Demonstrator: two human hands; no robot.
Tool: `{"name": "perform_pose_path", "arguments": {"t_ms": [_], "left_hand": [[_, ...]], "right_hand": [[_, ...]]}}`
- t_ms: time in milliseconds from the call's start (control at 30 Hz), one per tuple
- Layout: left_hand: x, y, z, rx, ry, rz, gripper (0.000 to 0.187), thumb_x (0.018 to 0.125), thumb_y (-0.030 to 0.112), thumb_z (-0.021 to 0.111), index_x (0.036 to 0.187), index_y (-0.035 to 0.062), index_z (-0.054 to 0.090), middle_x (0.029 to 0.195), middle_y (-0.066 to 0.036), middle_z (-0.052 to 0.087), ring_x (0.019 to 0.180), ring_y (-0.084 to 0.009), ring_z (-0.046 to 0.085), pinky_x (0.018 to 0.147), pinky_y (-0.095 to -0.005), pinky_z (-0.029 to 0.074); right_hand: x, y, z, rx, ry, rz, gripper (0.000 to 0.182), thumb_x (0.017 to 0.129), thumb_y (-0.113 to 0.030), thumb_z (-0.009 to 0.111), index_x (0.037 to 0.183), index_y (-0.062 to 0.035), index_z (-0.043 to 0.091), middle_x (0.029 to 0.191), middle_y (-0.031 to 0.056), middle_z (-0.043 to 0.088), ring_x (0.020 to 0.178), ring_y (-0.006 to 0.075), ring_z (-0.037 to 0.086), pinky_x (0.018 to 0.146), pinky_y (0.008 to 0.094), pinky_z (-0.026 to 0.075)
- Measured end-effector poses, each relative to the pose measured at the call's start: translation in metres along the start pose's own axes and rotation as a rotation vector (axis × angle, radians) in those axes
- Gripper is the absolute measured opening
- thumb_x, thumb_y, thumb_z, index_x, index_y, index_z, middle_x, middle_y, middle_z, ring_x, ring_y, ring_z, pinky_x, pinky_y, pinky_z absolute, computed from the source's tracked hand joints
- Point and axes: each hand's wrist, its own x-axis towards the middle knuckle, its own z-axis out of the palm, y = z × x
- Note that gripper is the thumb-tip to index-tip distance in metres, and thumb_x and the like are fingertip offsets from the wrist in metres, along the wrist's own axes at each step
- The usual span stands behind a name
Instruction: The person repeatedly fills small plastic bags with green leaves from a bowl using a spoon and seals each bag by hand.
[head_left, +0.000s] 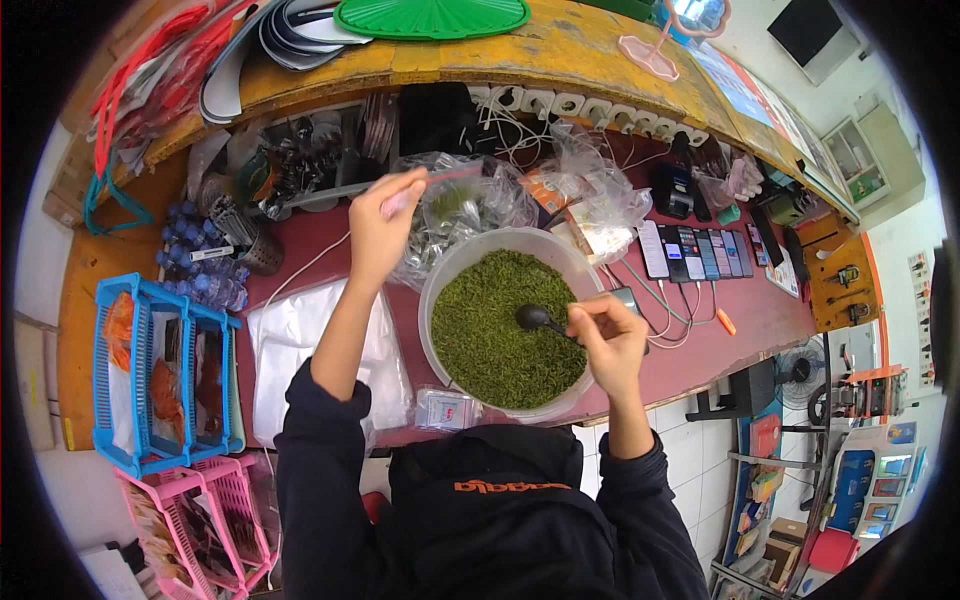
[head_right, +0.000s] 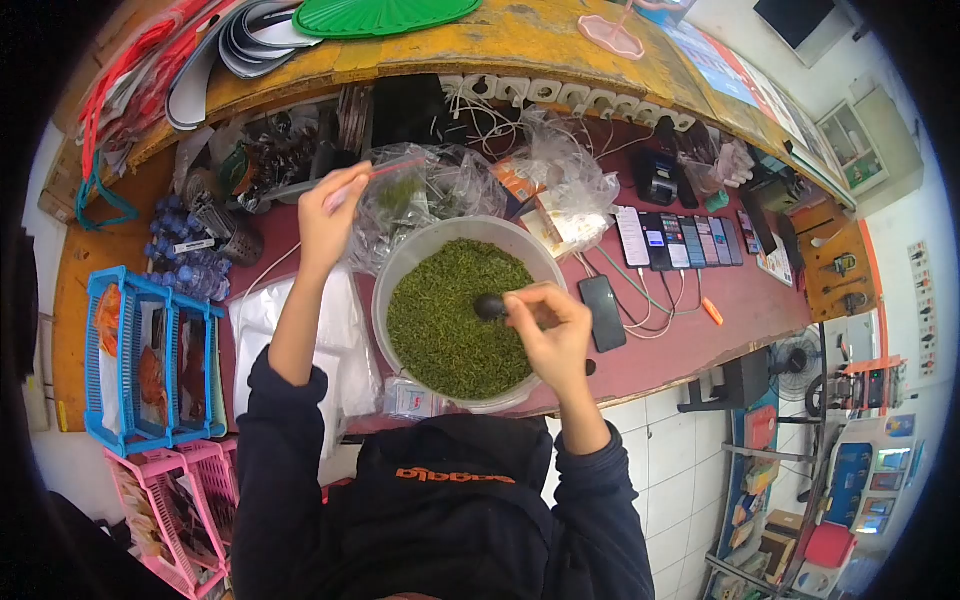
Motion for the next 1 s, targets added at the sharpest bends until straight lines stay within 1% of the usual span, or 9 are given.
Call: {"name": "perform_pose_path", "arguments": {"t_ms": [100, 167, 233, 300, 533, 633, 700, 867, 1000], "left_hand": [[-0.004, -0.003, 0.02, 0.068, -0.024, 0.077, 0.029, 0.088, 0.019, 0.068, 0.111, 0.002, 0.067, 0.107, -0.012, 0.069, 0.093, -0.0202, 0.066, 0.085, -0.0302, 0.049], [-0.039, 0.021, 0.035, -0.13, -0.363, -0.221, 0.033, 0.096, 0.022, 0.056, 0.124, 0.0046, 0.06, 0.106, -0.006, 0.068, 0.084, -0.0095, 0.063, 0.062, -0.0221, 0.049], [-0.072, 0.034, 0.044, -0.404, -0.699, -0.452, 0.034, 0.098, 0.024, 0.053, 0.125, 0.0024, 0.058, 0.102, -0.005, 0.066, 0.076, -0.0082, 0.059, 0.063, -0.0221, 0.048], [-0.098, 0.037, 0.054, -0.519, -0.747, -0.507, 0.035, 0.1, 0.024, 0.049, 0.125, 0.0001, 0.057, 0.098, -0.004, 0.064, 0.07, -0.0075, 0.054, 0.064, -0.0222, 0.047], [-0.102, 0.032, 0.05, -0.62, -0.711, -0.414, 0.038, 0.103, 0.026, 0.043, 0.13, 0.0007, 0.052, 0.101, -0.006, 0.062, 0.074, -0.0094, 0.055, 0.069, -0.0234, 0.047], [-0.097, 0.032, 0.04, -0.592, -0.628, -0.394, 0.035, 0.102, 0.021, 0.044, 0.13, 0.0019, 0.052, 0.099, -0.005, 0.061, 0.076, -0.0101, 0.057, 0.069, -0.0235, 0.049], [-0.098, 0.034, 0.041, -0.649, -0.704, -0.476, 0.039, 0.103, 0.027, 0.042, 0.132, 0.0012, 0.049, 0.102, -0.006, 0.061, 0.078, -0.0113, 0.057, 0.073, -0.0253, 0.048], [-0.107, 0.041, 0.052, -0.6, -0.755, -0.457, 0.04, 0.103, 0.025, 0.043, 0.134, -0.0004, 0.047, 0.105, -0.006, 0.062, 0.081, -0.0109, 0.057, 0.074, -0.0252, 0.048], [-0.099, 0.042, 0.033, -0.405, -0.557, -0.352, 0.024, 0.097, 0.017, 0.053, 0.113, 0.0019, 0.062, 0.099, -0.006, 0.062, 0.079, -0.0111, 0.058, 0.072, -0.0247, 0.047]], "right_hand": [[0.006, 0.001, 0.017, -0.204, 0.048, -0.09, 0.008, 0.082, -0.003, 0.07, 0.09, -0.0017, 0.069, 0.083, 0.0053, 0.065, 0.07, 0.0093, 0.061, 0.058, 0.0217, 0.045], [0.012, -0.012, 0.032, -0.387, 0.109, -0.199, 0.011, 0.077, -0.002, 0.072, 0.087, -0.0043, 0.069, 0.08, 0.0069, 0.063, 0.067, 0.0143, 0.062, 0.059, 0.025, 0.047], [0.014, -0.004, 0.037, -0.458, 0.058, -0.268, 0.011, 0.076, -0.002, 0.073, 0.085, -0.0049, 0.068, 0.079, 0.0071, 0.063, 0.067, 0.0177, 0.063, 0.059, 0.0272, 0.048], [0.012, 0.002, 0.037, -0.529, 0.002, -0.336, 0.012, 0.074, -0.002, 0.074, 0.083, -0.0054, 0.068, 0.079, 0.0072, 0.062, 0.067, 0.0212, 0.063, 0.059, 0.0293, 0.049], [0.011, -0.003, 0.027, -0.727, 0.039, -0.453, 0.008, 0.076, -0.003, 0.072, 0.081, -0.0055, 0.066, 0.079, 0.0058, 0.062, 0.069, 0.0242, 0.064, 0.06, 0.0323, 0.051], [0.014, -0.011, 0.019, -0.653, 0.11, -0.278, 0.009, 0.075, -0.004, 0.073, 0.082, -0.0067, 0.067, 0.08, 0.0052, 0.062, 0.069, 0.0242, 0.064, 0.06, 0.0316, 0.051], [0.008, -0.023, 0.03, -0.586, -0.07, -0.265, 0.01, 0.075, -0.005, 0.073, 0.083, -0.0071, 0.068, 0.081, 0.0051, 0.062, 0.068, 0.0247, 0.064, 0.06, 0.0312, 0.051], [0.006, -0.003, 0.032, -0.664, -0.077, -0.341, 0.008, 0.076, -0.008, 0.072, 0.084, -0.0064, 0.07, 0.081, 0.0052, 0.063, 0.067, 0.0261, 0.065, 0.059, 0.0343, 0.052], [0.013, -0.007, 0.01, -0.679, 0.076, -0.282, 0.006, 0.075, -0.002, 0.073, 0.081, -0.0029, 0.072, 0.076, 0.009, 0.065, 0.061, 0.0221, 0.064, 0.055, 0.0317, 0.05]]}}
